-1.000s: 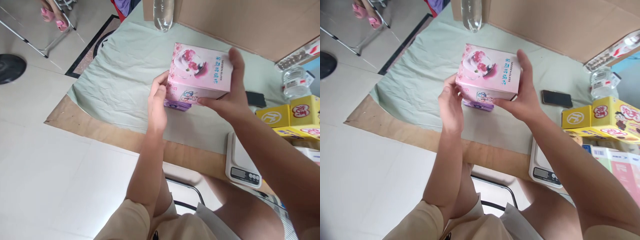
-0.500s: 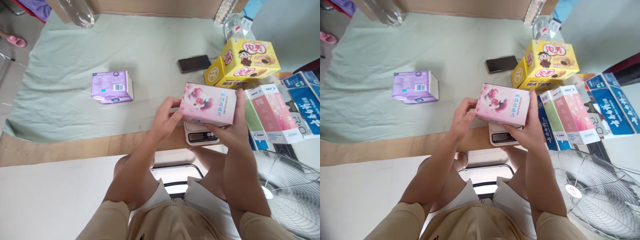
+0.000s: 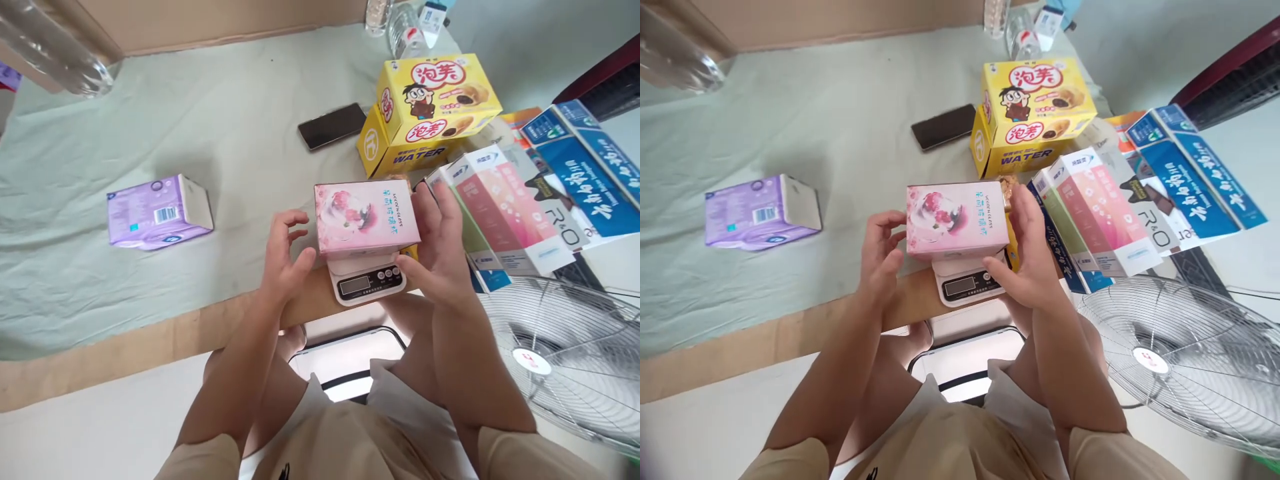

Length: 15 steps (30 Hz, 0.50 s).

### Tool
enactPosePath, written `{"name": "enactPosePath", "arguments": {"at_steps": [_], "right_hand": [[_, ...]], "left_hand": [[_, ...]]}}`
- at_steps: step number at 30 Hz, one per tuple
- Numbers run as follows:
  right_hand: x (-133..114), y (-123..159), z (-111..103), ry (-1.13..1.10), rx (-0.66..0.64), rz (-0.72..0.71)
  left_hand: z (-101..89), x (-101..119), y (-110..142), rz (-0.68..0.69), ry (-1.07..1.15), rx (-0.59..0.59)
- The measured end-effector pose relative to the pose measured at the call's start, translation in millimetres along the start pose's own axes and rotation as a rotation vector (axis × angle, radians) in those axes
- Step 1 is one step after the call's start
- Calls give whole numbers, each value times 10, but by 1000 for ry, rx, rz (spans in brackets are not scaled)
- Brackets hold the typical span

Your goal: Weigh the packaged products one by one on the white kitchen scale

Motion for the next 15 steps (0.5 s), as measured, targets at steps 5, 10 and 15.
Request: {"name": "enactPosePath", "arguments": {"at_steps": [5,10,15], "right_hand": [[21,5,10,-40,30,33],[95,-22,103,-86,7,66],[69,-57,188,-43,57,65]], "left_hand": [[14,-27,32,27,-31,-51],[32,25,31,24,-62,-116],[37,139,5,38,-55,-124]]}}
Point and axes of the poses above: each hand's wrist, its own y-axis away from the middle knuckle, its own z-axis out of the palm, x = y × z, the point moved 2 cm from there along -y, towards the middle knuckle, and after that the axes turned 4 degrees about y, right-handed, at the moved point
